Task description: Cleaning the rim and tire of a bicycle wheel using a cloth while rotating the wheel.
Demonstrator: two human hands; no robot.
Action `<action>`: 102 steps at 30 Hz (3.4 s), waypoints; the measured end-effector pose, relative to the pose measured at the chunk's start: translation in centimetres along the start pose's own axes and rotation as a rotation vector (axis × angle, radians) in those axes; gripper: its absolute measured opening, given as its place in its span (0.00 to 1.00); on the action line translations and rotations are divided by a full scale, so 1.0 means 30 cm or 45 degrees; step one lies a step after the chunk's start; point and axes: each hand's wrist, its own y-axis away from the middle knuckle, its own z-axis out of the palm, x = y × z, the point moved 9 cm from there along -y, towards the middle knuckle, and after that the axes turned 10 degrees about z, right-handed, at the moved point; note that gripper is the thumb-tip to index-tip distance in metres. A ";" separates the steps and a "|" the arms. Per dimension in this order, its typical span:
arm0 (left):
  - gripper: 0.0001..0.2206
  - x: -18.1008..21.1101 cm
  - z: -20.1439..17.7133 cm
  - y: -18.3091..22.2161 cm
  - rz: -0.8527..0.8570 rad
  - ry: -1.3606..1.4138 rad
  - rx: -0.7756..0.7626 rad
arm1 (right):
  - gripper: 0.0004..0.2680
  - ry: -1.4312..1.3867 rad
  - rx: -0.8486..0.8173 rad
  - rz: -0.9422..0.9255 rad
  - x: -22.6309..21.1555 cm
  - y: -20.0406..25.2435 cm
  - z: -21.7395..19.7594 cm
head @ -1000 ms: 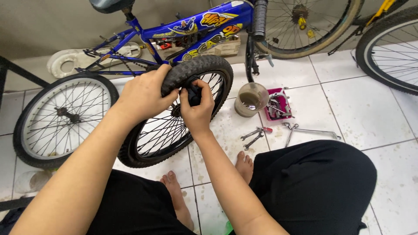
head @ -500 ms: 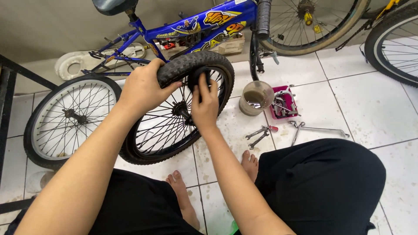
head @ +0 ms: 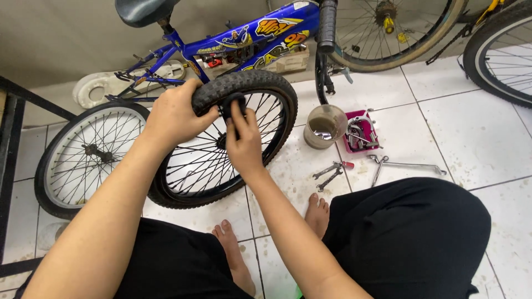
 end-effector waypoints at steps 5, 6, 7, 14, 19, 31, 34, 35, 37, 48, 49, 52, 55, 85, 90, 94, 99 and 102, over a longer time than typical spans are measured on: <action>0.22 -0.024 -0.008 0.015 0.003 0.022 0.028 | 0.17 0.345 0.073 0.020 0.125 -0.012 -0.028; 0.22 -0.024 -0.009 0.015 0.001 0.028 0.036 | 0.18 0.410 0.120 0.063 0.176 -0.021 -0.048; 0.22 -0.027 -0.006 0.017 0.002 0.032 0.033 | 0.18 0.414 0.122 0.065 0.227 -0.024 -0.063; 0.22 -0.002 0.008 -0.007 -0.009 0.014 0.027 | 0.18 0.364 0.301 0.317 0.514 -0.011 -0.173; 0.23 -0.002 0.032 -0.025 -0.032 -0.020 -0.007 | 0.17 0.171 0.414 -0.113 0.306 -0.033 -0.136; 0.22 0.001 0.020 -0.014 0.047 -0.106 -0.036 | 0.14 0.279 0.232 -0.076 0.230 -0.044 -0.102; 0.21 0.004 0.017 -0.004 0.049 -0.074 -0.030 | 0.15 0.355 0.336 0.050 0.381 -0.031 -0.162; 0.21 0.006 0.016 -0.006 0.053 -0.065 -0.025 | 0.15 0.347 0.344 0.145 0.448 -0.028 -0.184; 0.21 0.009 0.016 -0.011 0.057 -0.054 -0.019 | 0.15 0.339 0.352 0.238 0.561 -0.009 -0.218; 0.23 -0.027 0.039 -0.021 0.044 -0.133 -0.014 | 0.19 0.163 0.242 0.376 0.474 -0.029 -0.130; 0.23 -0.014 0.032 -0.022 0.046 -0.135 -0.014 | 0.19 0.162 0.244 0.376 0.425 -0.029 -0.111; 0.22 0.012 0.031 -0.014 0.033 -0.099 -0.030 | 0.21 0.020 0.181 0.378 0.333 -0.007 -0.064; 0.24 0.017 0.027 -0.014 0.028 -0.099 -0.043 | 0.20 0.067 0.318 0.196 0.305 0.002 -0.096; 0.24 0.016 0.036 -0.012 0.022 -0.123 -0.035 | 0.22 0.263 0.173 0.359 0.627 -0.056 -0.211; 0.19 0.051 0.003 -0.004 0.147 -0.150 0.009 | 0.19 0.523 0.093 0.372 0.724 0.039 -0.214; 0.19 0.052 0.000 -0.007 0.147 -0.135 0.027 | 0.20 0.612 0.039 0.469 0.822 0.128 -0.200; 0.21 0.057 0.003 -0.004 0.194 -0.190 0.060 | 0.20 0.714 -0.069 0.593 0.980 0.256 -0.138; 0.21 0.053 0.004 0.001 0.183 -0.159 0.090 | 0.21 0.706 -0.233 0.726 0.987 0.317 -0.121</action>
